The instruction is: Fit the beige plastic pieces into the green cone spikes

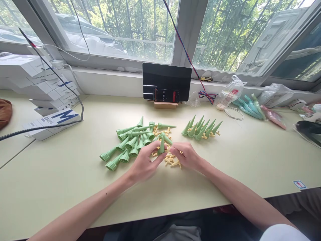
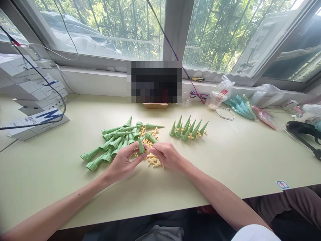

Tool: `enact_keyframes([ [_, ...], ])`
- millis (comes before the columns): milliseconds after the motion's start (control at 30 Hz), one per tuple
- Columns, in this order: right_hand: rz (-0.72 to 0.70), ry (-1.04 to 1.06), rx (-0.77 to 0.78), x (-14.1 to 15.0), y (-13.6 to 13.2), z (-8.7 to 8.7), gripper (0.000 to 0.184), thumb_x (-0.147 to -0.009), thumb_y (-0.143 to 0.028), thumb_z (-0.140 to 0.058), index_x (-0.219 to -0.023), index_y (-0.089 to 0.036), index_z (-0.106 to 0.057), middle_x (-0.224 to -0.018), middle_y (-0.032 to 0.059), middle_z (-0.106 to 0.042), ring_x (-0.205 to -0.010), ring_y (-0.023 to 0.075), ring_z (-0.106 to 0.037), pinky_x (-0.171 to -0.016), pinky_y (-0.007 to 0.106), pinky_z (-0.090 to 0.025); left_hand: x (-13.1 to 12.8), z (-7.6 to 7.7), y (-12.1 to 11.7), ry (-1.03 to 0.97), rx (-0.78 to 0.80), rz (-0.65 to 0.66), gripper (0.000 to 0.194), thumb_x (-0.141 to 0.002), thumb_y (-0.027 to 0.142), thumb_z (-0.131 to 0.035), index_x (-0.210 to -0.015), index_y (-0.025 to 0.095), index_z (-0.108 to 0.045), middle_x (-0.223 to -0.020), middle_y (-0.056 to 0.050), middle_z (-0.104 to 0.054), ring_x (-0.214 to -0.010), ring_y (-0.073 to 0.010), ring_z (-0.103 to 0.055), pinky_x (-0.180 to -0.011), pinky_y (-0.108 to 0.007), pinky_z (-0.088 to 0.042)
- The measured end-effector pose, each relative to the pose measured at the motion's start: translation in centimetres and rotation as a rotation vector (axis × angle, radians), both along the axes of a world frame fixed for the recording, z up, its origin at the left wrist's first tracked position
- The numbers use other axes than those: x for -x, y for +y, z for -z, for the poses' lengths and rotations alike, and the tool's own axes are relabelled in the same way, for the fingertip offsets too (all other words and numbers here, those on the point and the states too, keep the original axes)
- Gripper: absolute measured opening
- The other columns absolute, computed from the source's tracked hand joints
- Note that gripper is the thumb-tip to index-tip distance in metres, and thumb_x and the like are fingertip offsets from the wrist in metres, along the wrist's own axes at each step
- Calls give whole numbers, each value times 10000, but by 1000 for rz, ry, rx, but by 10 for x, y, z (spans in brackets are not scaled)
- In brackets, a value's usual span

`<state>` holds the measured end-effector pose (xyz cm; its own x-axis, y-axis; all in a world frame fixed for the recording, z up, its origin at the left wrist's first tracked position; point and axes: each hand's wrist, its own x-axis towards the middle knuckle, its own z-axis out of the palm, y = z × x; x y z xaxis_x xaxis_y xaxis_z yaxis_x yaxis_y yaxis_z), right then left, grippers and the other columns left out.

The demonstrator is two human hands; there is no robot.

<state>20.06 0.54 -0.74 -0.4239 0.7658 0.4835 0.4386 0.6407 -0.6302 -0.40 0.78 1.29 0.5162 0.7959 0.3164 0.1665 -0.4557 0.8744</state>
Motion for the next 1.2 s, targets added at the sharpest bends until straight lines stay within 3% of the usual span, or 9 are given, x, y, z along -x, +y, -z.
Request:
enact_keyframes([
  [67,1,32,-8,1,0,0,404,-1023,-374,-397,-682,-179,-488,-599,-15,-484,-544,101,-400,-537,228,-348,0,0,0,-23,15,-5,83,-946,253,-559,-972,188,-604,-945,-38,-640,-927,-176,-619,-881,-313,-516],
  [200,-17,125,11,3,0,-1,139,-964,-314,-556,-953,-181,-593,-830,21,-622,-615,97,-529,-566,215,-443,0,-1,1,-82,75,-21,103,-937,244,-579,-1019,201,-625,-988,-29,-659,-955,-174,-630,-881,-297,-523],
  [267,-22,149,13,3,0,-1,108,-951,-280,-578,-1011,-192,-594,-888,33,-627,-648,101,-559,-577,218,-475,0,-1,2,-96,101,-27,122,-935,244,-583,-1039,205,-633,-1019,-30,-664,-967,-175,-630,-892,-301,-525],
  [600,-55,122,-4,2,1,0,120,-961,-246,-543,-857,-188,-557,-763,11,-545,-629,111,-471,-546,224,-412,1,0,1,-45,68,-29,70,-934,240,-580,-957,185,-618,-930,-23,-645,-949,-181,-627,-843,-282,-513],
  [867,-59,66,-51,1,1,1,174,-977,-231,-508,-813,-180,-528,-709,-12,-488,-599,100,-399,-549,225,-331,0,0,2,-36,43,-17,118,-939,235,-568,-1019,192,-644,-967,-31,-664,-931,-173,-625,-828,-282,-509],
  [1200,-85,15,-52,0,1,1,235,-1006,-223,-436,-781,-185,-490,-697,-13,-454,-605,110,-374,-582,241,-319,-1,-2,-1,-6,-14,-34,61,-931,219,-564,-941,195,-619,-919,-14,-658,-892,-159,-620,-797,-264,-494],
])
